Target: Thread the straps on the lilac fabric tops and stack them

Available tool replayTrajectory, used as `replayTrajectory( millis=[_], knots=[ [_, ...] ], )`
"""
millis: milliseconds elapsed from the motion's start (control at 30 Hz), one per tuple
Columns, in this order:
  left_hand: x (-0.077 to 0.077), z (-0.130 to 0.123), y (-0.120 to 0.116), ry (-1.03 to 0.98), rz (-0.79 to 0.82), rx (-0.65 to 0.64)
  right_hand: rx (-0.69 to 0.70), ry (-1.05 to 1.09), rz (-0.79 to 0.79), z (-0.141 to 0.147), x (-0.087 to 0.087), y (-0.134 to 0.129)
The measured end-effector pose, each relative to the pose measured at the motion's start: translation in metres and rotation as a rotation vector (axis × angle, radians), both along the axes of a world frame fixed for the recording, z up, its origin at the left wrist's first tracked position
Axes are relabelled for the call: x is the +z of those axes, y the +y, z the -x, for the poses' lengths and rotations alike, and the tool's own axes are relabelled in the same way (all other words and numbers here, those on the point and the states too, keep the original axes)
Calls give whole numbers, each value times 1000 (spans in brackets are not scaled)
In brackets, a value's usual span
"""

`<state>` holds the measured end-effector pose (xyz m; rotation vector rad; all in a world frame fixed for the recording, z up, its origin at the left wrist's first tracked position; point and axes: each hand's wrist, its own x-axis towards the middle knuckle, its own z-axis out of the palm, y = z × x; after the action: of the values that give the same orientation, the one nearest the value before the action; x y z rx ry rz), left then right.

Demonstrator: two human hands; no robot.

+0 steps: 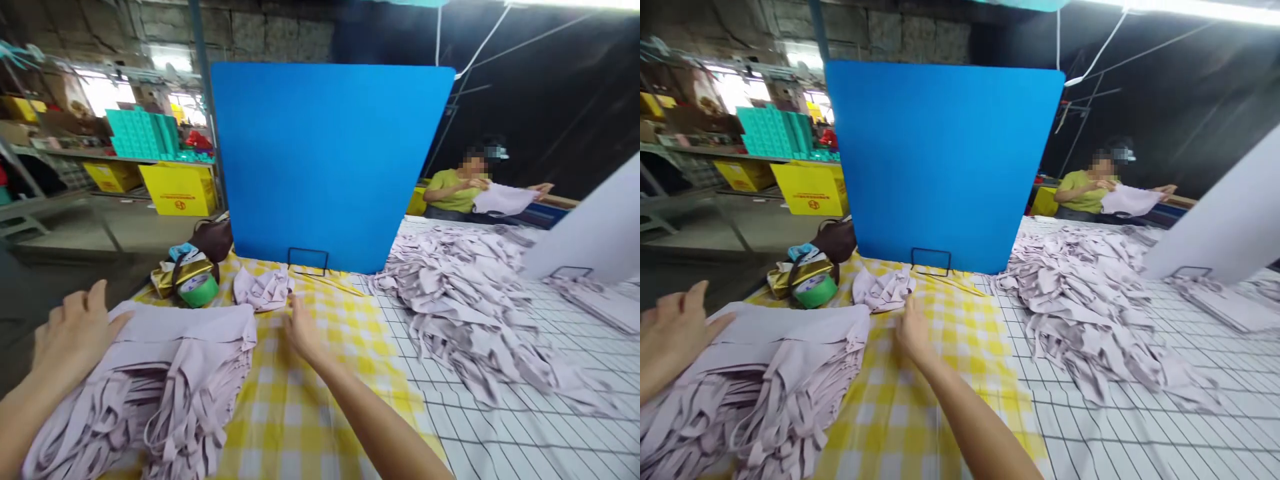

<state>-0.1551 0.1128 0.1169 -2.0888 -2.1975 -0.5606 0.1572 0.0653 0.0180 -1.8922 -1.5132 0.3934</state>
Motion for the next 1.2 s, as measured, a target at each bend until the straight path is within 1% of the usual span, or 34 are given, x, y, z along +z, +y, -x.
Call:
replayTrajectory(
  millis=[67, 100, 133, 167, 200, 233, 300, 367, 400, 433, 467, 533, 633, 733, 800, 833, 900, 1000, 1067, 1133, 1200],
  knots=[
    [0, -13, -21, -1, -165, -98, -37, -103, 24, -41, -8, -29],
    [-3, -22, -32, -19, -251, -174, -57, -147, 52, -62, -13, -44],
    [-9, -33, -43, -57, -331, -265, -70, -185, 89, -82, -18, -57],
    [-18, -47, -54, -100, -380, -364, -78, -218, 125, -101, -23, -68],
    [-30, -62, -65, -156, -405, -454, -88, -248, 160, -117, -28, -77],
    [-45, -80, -76, -196, -379, -544, -99, -276, 191, -132, -32, -83],
    [-81, -120, -101, -173, -192, -750, -128, -327, 236, -153, -38, -88],
    [-115, -161, -125, -92, 16, -843, -161, -371, 258, -168, -41, -86],
    [-128, -181, -135, -28, 136, -908, -177, -391, 261, -173, -41, -84],
    [-138, -199, -143, 22, 241, -971, -194, -410, 258, -177, -40, -83],
    [-145, -215, -149, 53, 311, -1018, -213, -430, 251, -182, -38, -83],
    [-146, -242, -153, 85, 395, -1056, -254, -470, 218, -190, -31, -89],
    [-136, -276, -146, 75, 429, -1055, -346, -526, 136, -209, -12, -111],
    [-131, -309, -140, 40, 446, -1056, -544, -547, 62, -241, 10, -138],
    [-133, -330, -142, -9, 439, -1072, -675, -546, 26, -266, 22, -151],
    [-136, -340, -145, -39, 432, -1089, -718, -542, 10, -278, 27, -156],
    [-140, -357, -154, -96, 420, -1147, -760, -525, -22, -298, 35, -161],
    [-143, -372, -167, -152, 432, -1290, -785, -468, -94, -314, 47, -163],
    [-139, -376, -173, -191, 481, -1409, -818, -416, -174, -316, 60, -164],
    [-132, -375, -177, -258, 569, -1502, -841, -363, -277, -311, 79, -166],
    [-120, -372, -179, -363, 629, -1515, -821, -316, -395, -298, 105, -169]
  ],
)
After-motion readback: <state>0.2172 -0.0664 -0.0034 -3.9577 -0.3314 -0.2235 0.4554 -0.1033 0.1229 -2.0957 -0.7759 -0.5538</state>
